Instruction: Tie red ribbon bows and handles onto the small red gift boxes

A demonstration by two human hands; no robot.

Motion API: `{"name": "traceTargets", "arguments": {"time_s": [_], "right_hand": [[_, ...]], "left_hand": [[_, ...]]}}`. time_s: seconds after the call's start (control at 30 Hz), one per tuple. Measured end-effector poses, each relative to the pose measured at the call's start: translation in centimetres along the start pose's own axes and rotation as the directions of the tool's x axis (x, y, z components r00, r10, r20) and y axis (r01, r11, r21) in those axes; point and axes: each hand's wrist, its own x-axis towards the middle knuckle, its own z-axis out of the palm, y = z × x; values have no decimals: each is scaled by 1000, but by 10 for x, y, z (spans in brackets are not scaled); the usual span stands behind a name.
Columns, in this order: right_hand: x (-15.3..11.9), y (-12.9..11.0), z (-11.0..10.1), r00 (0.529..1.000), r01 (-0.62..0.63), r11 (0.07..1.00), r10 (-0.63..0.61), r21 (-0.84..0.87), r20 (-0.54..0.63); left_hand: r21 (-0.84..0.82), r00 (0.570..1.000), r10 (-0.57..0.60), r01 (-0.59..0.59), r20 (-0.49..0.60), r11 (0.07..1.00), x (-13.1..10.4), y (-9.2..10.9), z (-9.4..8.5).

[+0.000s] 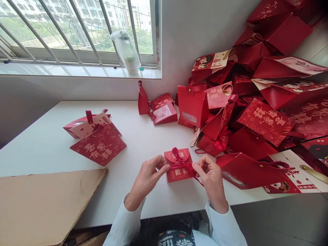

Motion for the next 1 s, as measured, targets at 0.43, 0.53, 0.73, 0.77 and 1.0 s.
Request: {"name": "traceTargets", "arguments": {"time_s": [0.43, 0.53, 0.73, 0.77, 1.0], "right_hand": [[7, 6, -7, 989, -68, 983, 43, 173, 140], [9, 5, -7, 984, -96, 976, 63, 194, 169], [10, 7, -5, 982, -48, 980, 10, 193, 190], [9, 7, -5, 983, -26, 986, -4, 164, 184], [-11, -13, -3, 986, 120, 989, -109, -89, 127]], "left_hand": [[536, 827, 560, -492, 43, 686, 8, 23, 39], [411, 860, 508, -445, -53, 796, 14, 23, 44], [83, 946, 214, -199, -245, 976, 18, 23, 38], [96, 945, 209, -191, -253, 977, 19, 23, 39], [330, 931, 215, -112, -294, 937, 24, 27, 55]]}}
